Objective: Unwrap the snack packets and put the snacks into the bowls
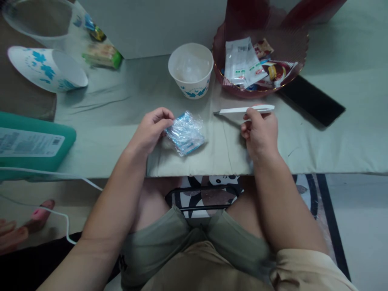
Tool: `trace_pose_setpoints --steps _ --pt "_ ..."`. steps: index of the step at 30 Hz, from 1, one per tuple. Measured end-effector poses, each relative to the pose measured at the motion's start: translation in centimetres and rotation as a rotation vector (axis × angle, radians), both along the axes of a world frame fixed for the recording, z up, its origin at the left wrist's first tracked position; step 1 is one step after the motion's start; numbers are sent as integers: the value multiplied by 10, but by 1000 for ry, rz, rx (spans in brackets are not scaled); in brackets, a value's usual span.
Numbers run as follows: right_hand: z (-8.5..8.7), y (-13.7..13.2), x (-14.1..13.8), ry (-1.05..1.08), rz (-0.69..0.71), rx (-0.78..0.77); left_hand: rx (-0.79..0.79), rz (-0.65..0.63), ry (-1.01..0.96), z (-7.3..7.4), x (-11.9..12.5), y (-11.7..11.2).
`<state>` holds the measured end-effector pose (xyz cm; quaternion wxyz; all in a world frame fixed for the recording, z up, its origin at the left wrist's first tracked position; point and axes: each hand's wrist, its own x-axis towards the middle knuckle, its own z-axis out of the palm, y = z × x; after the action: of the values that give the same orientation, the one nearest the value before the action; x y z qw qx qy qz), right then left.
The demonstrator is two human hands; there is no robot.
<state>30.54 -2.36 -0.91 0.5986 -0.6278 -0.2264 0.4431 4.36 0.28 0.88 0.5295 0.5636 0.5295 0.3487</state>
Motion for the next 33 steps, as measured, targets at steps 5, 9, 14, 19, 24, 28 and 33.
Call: trace_pose_setpoints --steps 5,9,14,19,24,28,33 --pt "9 -5 3 9 -9 -73 1 -60 -5 -1 -2 0" --pt "3 -14 3 10 -48 -80 -4 -122 -3 -6 -6 0" --pt "-11 -29 -15 -309 155 173 47 -289 116 -7 -10 -1" --pt "-16 -37 -38 -702 621 478 123 -487 164 -3 -12 -1" --pt "-13 -33 -31 -846 644 552 81 -301 210 -5 -7 -2" --pt "-14 -29 -5 -911 547 469 115 -126 228 -12 -6 -1" --pt "-11 -28 14 -1091 335 272 240 172 229 -16 -10 2"
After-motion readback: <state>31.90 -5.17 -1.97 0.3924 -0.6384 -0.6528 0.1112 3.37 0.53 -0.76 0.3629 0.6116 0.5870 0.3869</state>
